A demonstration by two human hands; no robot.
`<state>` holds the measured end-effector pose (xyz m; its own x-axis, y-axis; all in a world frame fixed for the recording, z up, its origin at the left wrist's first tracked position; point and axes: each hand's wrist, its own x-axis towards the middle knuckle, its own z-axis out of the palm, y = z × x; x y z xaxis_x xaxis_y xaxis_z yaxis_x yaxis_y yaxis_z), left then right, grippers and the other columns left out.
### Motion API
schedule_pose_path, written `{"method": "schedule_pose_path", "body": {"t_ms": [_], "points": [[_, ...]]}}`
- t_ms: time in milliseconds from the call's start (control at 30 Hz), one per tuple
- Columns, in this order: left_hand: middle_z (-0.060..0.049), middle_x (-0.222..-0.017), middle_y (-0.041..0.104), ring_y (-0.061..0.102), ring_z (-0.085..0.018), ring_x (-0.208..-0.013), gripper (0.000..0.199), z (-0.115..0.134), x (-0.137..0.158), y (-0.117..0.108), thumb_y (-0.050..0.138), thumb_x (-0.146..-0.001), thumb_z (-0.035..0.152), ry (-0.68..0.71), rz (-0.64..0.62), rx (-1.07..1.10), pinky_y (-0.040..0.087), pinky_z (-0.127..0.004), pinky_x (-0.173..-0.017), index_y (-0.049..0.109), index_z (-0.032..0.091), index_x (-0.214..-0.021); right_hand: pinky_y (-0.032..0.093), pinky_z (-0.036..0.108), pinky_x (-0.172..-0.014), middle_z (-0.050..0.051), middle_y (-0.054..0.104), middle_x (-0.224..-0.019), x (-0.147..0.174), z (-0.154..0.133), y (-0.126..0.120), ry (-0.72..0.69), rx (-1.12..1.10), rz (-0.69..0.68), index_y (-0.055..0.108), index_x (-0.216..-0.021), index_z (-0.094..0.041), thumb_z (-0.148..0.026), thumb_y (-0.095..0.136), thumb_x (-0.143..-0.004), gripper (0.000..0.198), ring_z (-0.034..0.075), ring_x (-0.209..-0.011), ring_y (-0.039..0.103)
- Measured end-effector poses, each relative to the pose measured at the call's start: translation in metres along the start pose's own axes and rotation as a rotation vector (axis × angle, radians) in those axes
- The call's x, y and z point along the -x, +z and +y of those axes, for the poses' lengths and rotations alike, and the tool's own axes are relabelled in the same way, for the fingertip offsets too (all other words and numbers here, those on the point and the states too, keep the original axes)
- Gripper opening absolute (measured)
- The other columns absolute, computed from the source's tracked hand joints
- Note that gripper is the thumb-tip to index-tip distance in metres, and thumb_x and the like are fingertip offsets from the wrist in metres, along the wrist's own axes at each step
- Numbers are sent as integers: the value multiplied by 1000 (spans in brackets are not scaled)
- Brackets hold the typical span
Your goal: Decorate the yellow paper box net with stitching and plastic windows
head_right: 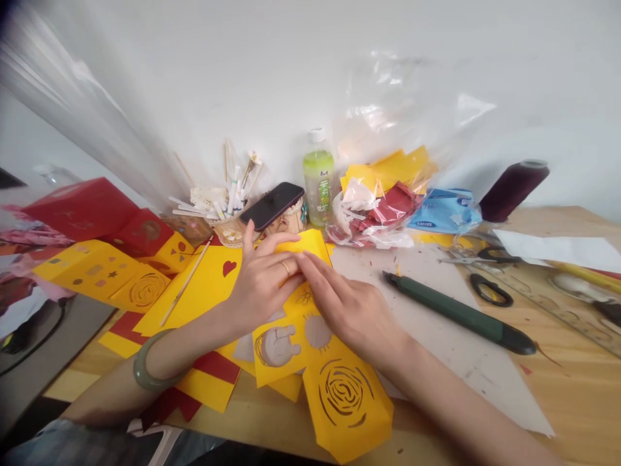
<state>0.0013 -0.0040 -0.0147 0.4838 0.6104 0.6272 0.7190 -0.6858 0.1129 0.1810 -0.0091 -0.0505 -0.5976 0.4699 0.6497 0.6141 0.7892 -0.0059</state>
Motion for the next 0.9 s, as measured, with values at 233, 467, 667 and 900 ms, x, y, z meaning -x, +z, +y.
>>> {"method": "schedule_pose_path", "body": {"t_ms": [233,467,667,900], "points": [[4,-76,71,57,-19,-103,13,-2,0,3,53,-87,21,-16,65,79,0,-57,-108,61,20,-77,48,23,-56,5,70,-87,-2,7,-6,122,-64,121,60,-103,-15,-9,48,-86,22,14,-69,64],[3,-78,68,58,-19,-104,2,-1,0,4,57,-83,19,-158,25,149,3,-58,-110,56,20,-82,43,20,-47,-2,58,-57,-22,6,-20,715,-909,-199,58,-68,-18,-35,52,-86,26,8,-49,54],[1,-85,68,57,-20,-106,11,-2,1,8,56,-82,13,-161,32,172,3,-60,-108,58,20,-75,42,18,-50,-2,60,-64,-21,10,-15,896,-1382,-210,63,-73,-17,-35,63,-78,20,6,-52,52],[2,-80,72,55,-23,-110,19,-3,0,9,52,-81,8,-116,70,192,-2,-60,-108,64,21,-80,44,18,-52,-1,64,-68,-16,10,-10,900,-1413,-166,69,-82,-19,-33,67,-75,16,6,-54,52]]}}
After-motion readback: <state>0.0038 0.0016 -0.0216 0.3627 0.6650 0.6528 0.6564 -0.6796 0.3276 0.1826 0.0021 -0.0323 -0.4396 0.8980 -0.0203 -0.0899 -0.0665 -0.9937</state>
